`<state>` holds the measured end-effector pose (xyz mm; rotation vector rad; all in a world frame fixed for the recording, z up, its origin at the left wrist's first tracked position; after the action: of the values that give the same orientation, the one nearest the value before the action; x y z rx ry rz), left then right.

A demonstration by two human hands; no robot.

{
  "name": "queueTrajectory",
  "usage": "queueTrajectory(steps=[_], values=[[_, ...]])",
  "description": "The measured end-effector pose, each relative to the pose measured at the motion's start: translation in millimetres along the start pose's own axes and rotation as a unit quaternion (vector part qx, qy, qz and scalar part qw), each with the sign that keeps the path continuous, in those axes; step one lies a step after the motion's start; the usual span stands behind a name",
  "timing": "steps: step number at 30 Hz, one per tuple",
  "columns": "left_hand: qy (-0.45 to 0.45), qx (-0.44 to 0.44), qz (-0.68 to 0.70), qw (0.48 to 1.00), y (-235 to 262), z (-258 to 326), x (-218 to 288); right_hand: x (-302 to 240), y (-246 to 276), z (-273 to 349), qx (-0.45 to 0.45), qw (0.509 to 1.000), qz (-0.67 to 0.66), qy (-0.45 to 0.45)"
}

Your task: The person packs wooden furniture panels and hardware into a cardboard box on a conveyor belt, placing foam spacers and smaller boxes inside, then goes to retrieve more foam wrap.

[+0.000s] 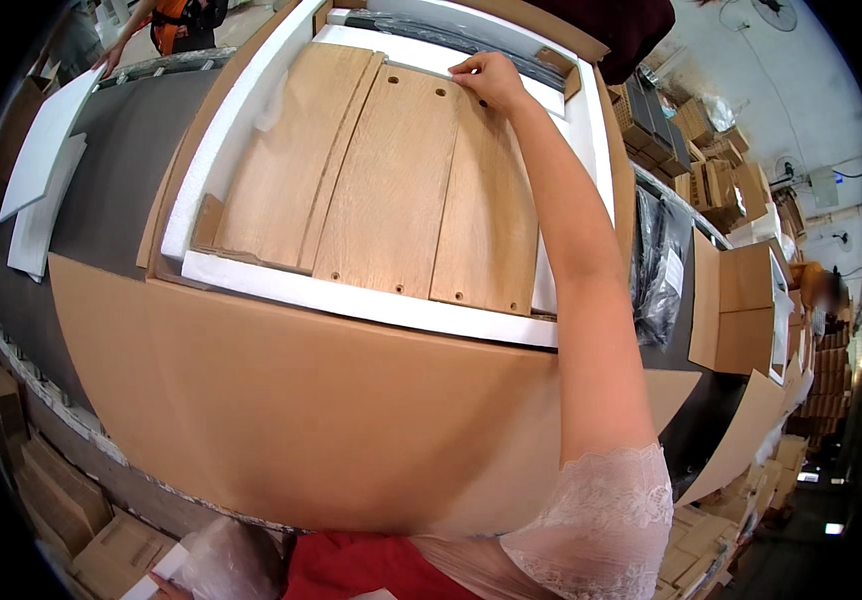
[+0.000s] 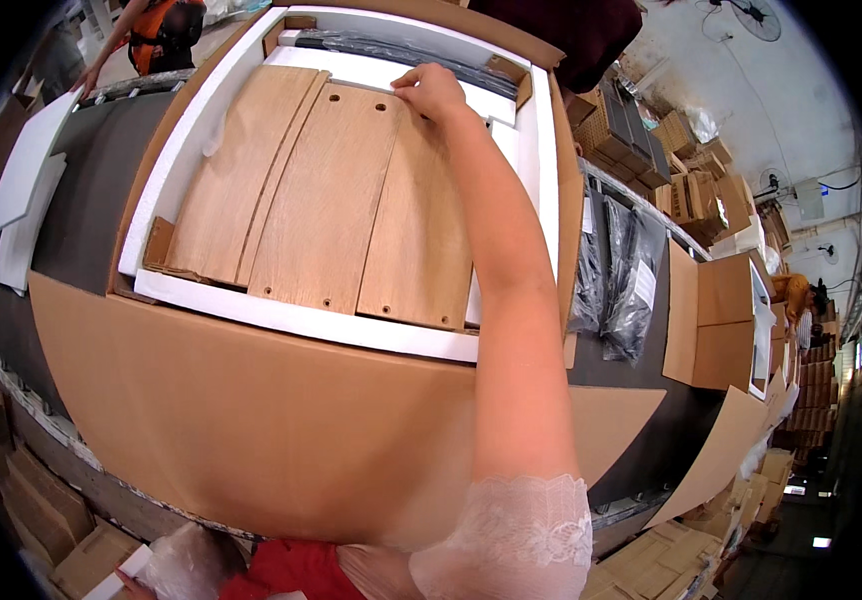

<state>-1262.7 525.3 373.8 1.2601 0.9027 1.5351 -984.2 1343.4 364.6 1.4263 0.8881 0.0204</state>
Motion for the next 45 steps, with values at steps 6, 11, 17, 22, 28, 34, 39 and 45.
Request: queueTrajectory(steps=[6,11,17,22,28,34,39,45], values=[[0.034,-0.014,0.005,0.999,2,4,30,-6,-2,6,0.047,0.999,-0.006,-0.018],[0.091,-0.037,-0.027,0.995,10,12,66,-18,-3,7,0.022,0.998,0.014,-0.054],[0.040,0.028,0.016,0.999,11,22,57,-4,13,-3,-0.058,0.998,-0.034,-0.009],[0.080,0.005,0.132,0.988,6,9,2,2,13,-6,-0.023,0.999,-0.036,-0.007],[0.062,0.010,0.118,0.991,6,19,12,5,14,-1,-0.031,0.999,0.012,-0.028],[0.058,0.015,0.108,0.992,0,11,12,4,26,-5,-0.027,0.995,0.095,0.014],[0.065,0.027,0.091,0.993,7,14,19,-88,-4,70,-0.074,0.975,0.189,0.095],[0.073,0.029,0.085,0.993,0,19,49,-107,-49,133,-0.121,0.944,0.203,0.229]])
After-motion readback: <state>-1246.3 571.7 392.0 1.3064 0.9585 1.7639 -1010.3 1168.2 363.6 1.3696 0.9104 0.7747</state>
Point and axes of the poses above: each hand's wrist, its own z-axis away from the middle knuckle, its own y-axis out of the back of the hand, x = y × z, the point moved 1 cm from there along -z, towards the middle knuckle, and after that the axes turned 5 degrees about -x, right-handed, at the moved point
